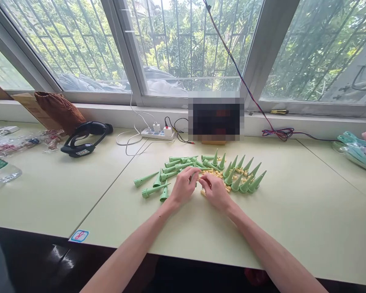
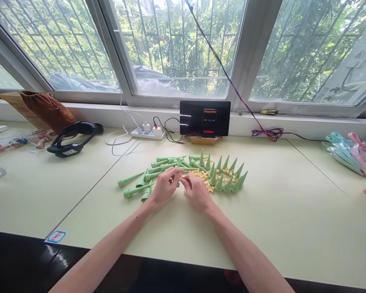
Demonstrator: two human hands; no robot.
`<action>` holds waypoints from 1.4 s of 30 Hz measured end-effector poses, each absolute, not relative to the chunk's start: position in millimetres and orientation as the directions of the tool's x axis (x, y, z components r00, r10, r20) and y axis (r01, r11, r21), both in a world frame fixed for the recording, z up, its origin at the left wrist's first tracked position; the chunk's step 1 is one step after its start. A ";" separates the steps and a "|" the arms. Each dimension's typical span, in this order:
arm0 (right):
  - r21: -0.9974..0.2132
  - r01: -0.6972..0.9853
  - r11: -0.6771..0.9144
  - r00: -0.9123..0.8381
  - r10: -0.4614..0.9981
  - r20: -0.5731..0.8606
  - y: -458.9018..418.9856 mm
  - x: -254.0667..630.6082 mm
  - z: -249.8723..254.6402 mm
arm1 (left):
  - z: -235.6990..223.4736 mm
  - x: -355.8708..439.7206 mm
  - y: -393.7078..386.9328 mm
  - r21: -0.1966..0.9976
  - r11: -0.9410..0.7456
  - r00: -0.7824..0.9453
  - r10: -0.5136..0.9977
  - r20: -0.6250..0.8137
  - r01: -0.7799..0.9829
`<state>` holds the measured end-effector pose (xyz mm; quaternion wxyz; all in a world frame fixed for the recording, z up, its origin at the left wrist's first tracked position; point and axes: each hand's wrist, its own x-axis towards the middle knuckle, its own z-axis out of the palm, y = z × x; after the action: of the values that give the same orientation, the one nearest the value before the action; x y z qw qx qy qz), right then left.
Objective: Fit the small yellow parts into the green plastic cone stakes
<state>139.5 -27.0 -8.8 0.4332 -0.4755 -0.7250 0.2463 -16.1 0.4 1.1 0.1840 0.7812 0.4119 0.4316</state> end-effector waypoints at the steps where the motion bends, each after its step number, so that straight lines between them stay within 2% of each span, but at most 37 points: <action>1: -0.764 0.486 0.424 -0.173 0.904 0.392 -26.8 139.6 -9.0 | 1.3 -15.9 0.0 0.644 -0.595 0.289 0.801 0.525 0.480; 8: -0.763 0.516 0.390 -0.152 0.918 0.366 -26.0 140.2 -10.7 | 1.8 -14.1 -1.2 0.670 -0.590 0.291 0.807 0.514 0.451; 16: -0.800 0.420 0.428 -0.143 0.902 0.408 -29.5 138.7 -3.9 | 2.1 -15.8 0.5 0.699 -0.551 0.259 0.834 0.487 0.456; 32: -0.757 0.501 0.420 -0.170 0.905 0.390 -27.2 139.2 -7.4 | 2.1 -14.6 -1.0 0.642 -0.599 0.312 0.799 0.514 0.478; 42: -0.771 0.454 0.447 -0.184 0.894 0.409 -27.9 140.1 -7.3 | 3.0 -14.6 0.1 0.666 -0.550 0.257 0.832 0.492 0.504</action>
<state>140.1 -27.9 -7.3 0.4400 -0.4629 -0.7278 0.2499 -14.6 0.1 3.0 0.1915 0.7692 0.4341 0.4280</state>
